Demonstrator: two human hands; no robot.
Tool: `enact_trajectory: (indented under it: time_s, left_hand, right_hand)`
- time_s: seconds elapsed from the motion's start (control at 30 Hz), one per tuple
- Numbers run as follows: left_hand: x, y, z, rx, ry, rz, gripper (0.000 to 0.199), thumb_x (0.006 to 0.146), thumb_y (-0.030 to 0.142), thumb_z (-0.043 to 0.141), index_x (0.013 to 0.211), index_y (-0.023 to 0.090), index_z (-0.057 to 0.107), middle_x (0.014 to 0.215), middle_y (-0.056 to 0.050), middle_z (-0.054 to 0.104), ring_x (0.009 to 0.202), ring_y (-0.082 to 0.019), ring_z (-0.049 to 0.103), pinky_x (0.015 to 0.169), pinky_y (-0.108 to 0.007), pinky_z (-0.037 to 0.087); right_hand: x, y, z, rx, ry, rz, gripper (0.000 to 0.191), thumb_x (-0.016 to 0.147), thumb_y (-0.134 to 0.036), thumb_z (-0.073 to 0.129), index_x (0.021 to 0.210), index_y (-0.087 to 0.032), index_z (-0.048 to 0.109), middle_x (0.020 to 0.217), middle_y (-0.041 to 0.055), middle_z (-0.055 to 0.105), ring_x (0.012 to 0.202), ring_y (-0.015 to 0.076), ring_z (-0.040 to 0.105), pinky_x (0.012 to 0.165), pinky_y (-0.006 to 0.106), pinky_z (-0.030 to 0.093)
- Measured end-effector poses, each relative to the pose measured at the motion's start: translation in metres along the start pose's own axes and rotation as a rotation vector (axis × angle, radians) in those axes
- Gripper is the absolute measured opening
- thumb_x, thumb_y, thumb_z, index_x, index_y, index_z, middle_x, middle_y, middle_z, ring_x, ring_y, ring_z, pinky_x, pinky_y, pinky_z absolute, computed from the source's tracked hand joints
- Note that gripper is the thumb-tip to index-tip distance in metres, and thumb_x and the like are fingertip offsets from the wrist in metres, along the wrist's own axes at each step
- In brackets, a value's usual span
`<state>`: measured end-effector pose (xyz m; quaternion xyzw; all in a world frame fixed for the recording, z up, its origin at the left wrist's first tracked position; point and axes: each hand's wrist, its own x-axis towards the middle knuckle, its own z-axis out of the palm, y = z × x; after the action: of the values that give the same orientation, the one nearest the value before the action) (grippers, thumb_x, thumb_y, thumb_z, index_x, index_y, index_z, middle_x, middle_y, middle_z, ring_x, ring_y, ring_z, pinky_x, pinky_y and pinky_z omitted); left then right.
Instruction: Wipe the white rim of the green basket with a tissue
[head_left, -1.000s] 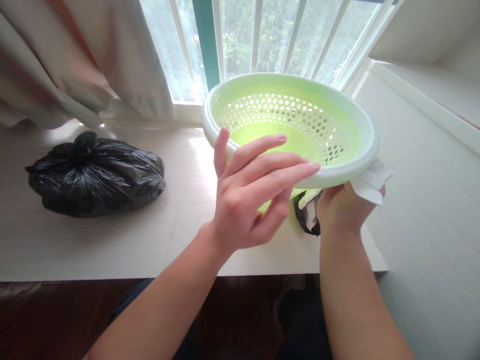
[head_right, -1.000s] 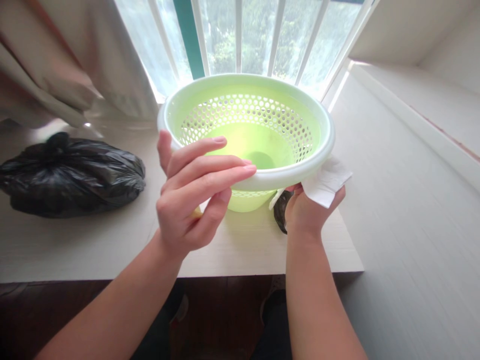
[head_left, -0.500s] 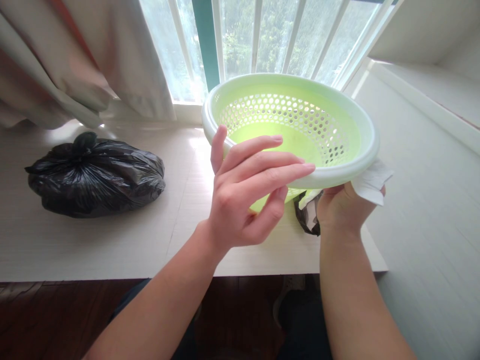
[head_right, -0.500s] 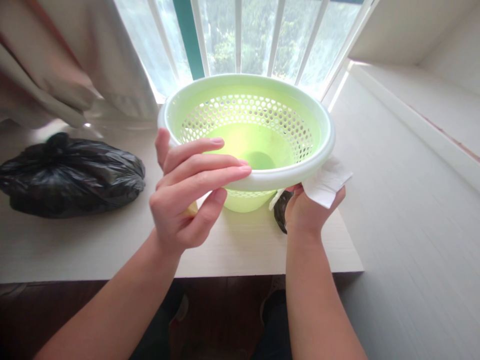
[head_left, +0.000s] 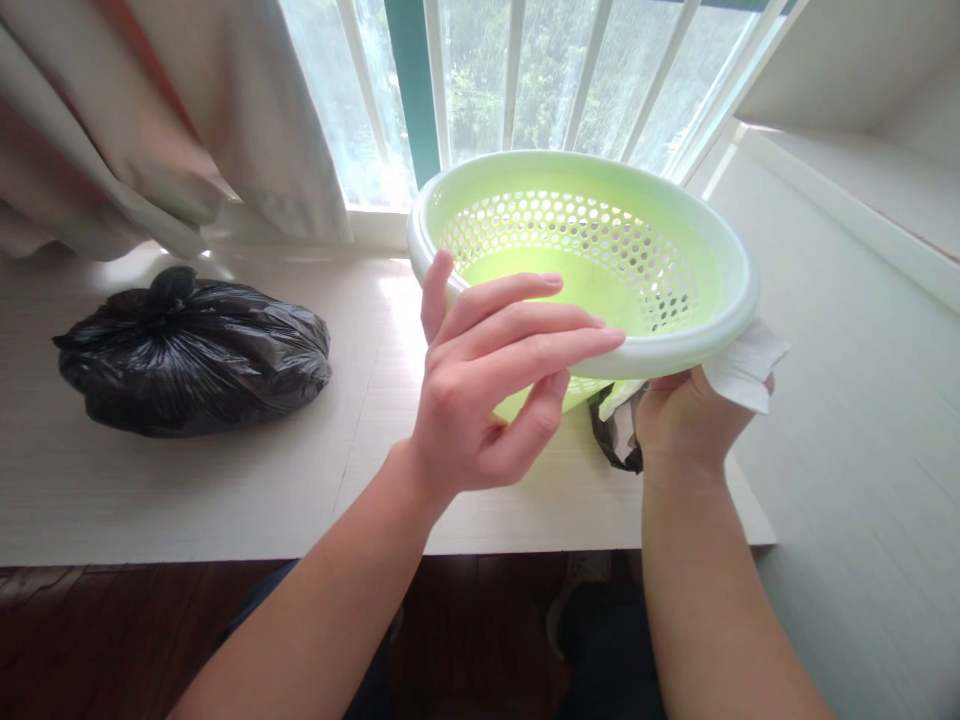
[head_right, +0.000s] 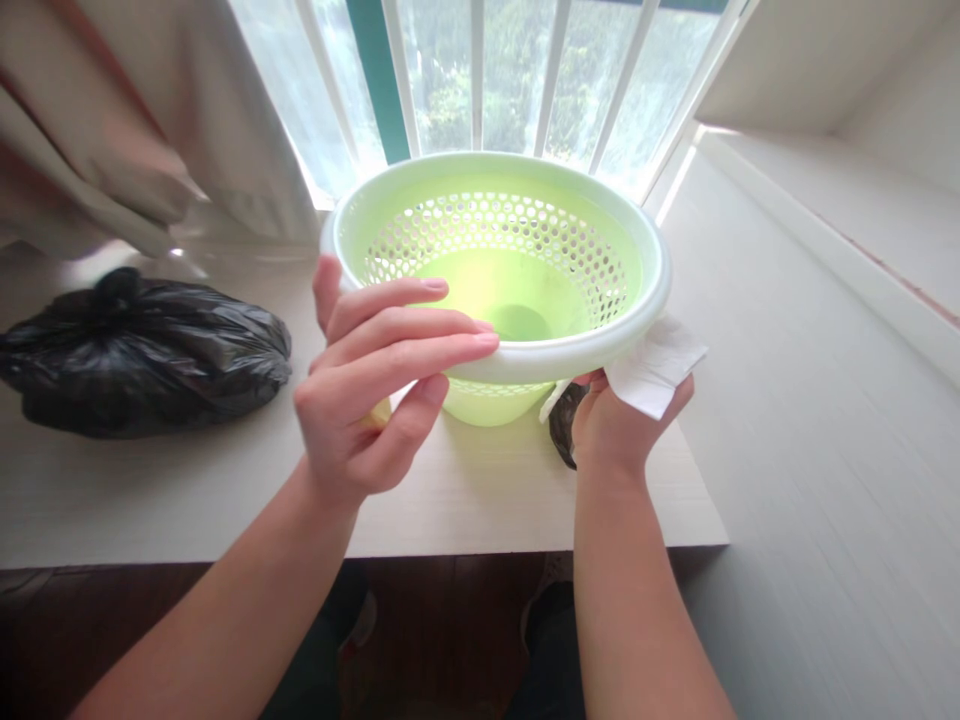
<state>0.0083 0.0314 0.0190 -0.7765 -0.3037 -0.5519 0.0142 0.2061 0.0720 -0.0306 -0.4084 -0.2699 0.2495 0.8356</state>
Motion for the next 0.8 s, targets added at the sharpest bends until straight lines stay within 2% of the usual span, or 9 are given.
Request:
enact_trajectory:
  time_s: [0.2, 0.47, 0.67, 0.8]
  left_hand:
    - [0.0003, 0.0000, -0.0017, 0.001, -0.018, -0.023, 0.038, 0.095, 0.018, 0.049, 0.113, 0.040, 0.074, 0.112, 0.014, 0.080, 0.126, -0.014, 0.069, 0.148, -0.049, 0.003]
    - [0.0003, -0.0023, -0.0023, -0.014, -0.009, -0.006, 0.036, 0.095, 0.017, 0.050, 0.112, 0.038, 0.074, 0.112, 0.014, 0.080, 0.124, -0.013, 0.069, 0.148, -0.049, 0.006]
    - [0.0005, -0.0039, -0.0038, 0.007, 0.003, -0.020, 0.037, 0.095, 0.017, 0.049, 0.109, 0.040, 0.074, 0.109, 0.013, 0.080, 0.126, -0.014, 0.069, 0.147, -0.050, 0.007]
    - [0.0001, -0.0069, -0.0036, 0.001, 0.017, -0.009, 0.037, 0.095, 0.018, 0.049, 0.109, 0.041, 0.074, 0.108, 0.013, 0.080, 0.126, -0.014, 0.069, 0.148, -0.049, 0.009]
  right_hand:
    - [0.0003, -0.0009, -0.0011, -0.001, -0.013, 0.007, 0.032, 0.087, -0.045, 0.071, 0.072, -0.022, 0.053, 0.067, -0.0054, 0.054, 0.053, 0.0086, 0.055, 0.037, 0.019, 0.039]
    - [0.0032, 0.0034, -0.0040, -0.010, 0.017, -0.001, 0.018, 0.088, -0.037, 0.068, 0.082, -0.022, 0.061, 0.068, -0.0050, 0.056, 0.057, 0.0103, 0.056, 0.046, 0.023, 0.049]
    - [0.0032, 0.0044, -0.0026, -0.014, 0.017, -0.009, 0.029, 0.088, -0.048, 0.070, 0.083, -0.022, 0.059, 0.065, -0.0074, 0.053, 0.052, 0.0074, 0.054, 0.038, 0.018, 0.040]
    - [0.0010, 0.0020, -0.0021, -0.006, 0.018, 0.029, 0.031, 0.086, -0.048, 0.073, 0.081, -0.021, 0.057, 0.065, -0.0082, 0.052, 0.052, 0.0062, 0.053, 0.037, 0.017, 0.038]
